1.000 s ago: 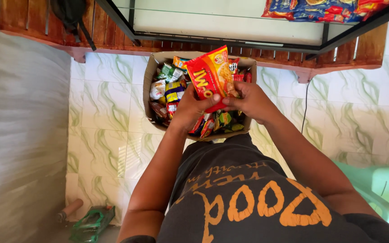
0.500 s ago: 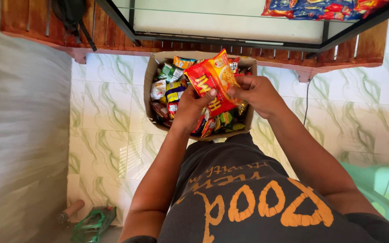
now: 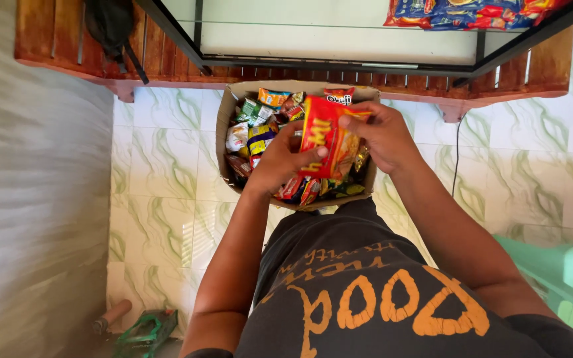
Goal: Transferring various packaged snack bags from a cardboard box on the floor into a glass display cabinet.
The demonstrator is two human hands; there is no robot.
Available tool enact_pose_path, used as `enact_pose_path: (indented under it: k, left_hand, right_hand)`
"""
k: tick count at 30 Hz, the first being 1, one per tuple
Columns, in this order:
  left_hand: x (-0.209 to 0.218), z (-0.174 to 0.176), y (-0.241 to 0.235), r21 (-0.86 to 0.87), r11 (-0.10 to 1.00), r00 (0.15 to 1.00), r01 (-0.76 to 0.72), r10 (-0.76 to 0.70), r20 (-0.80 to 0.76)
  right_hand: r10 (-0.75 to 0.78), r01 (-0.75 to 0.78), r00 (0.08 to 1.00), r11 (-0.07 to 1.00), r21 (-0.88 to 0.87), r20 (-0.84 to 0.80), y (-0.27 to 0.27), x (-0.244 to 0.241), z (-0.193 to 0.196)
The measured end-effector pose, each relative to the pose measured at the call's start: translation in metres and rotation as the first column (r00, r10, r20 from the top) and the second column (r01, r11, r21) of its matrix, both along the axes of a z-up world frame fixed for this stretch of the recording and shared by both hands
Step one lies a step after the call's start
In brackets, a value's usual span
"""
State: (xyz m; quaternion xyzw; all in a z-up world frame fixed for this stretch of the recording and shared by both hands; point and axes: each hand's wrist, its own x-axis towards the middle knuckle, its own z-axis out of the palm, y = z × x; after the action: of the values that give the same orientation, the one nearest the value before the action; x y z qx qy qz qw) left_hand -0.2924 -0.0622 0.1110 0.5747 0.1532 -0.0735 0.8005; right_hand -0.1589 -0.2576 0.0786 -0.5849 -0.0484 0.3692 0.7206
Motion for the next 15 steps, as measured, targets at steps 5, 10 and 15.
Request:
enact_pose_path:
  k: [5,10,15]
  left_hand:
    - [-0.008,-0.041,0.017,-0.046,0.997,0.996,-0.066,0.069,0.060]
    - [-0.002,-0.033,0.016,-0.070,0.937,0.938,-0.343,0.345,0.024]
    - [0.002,-0.034,0.016,-0.070,0.909,0.906,-0.411,0.416,0.082]
  right_hand:
    - [-0.205,0.258,0.952,0.937,0.237,-0.227,-0.012,0.000,-0.018]
    - [-0.057,0.070,0.988,0.994,0.088,-0.147,-0.016,-0.005,-0.001]
    - [0.044,-0.044,0.999,0.999,-0.004,-0.024,-0.011,-0.014,0.005]
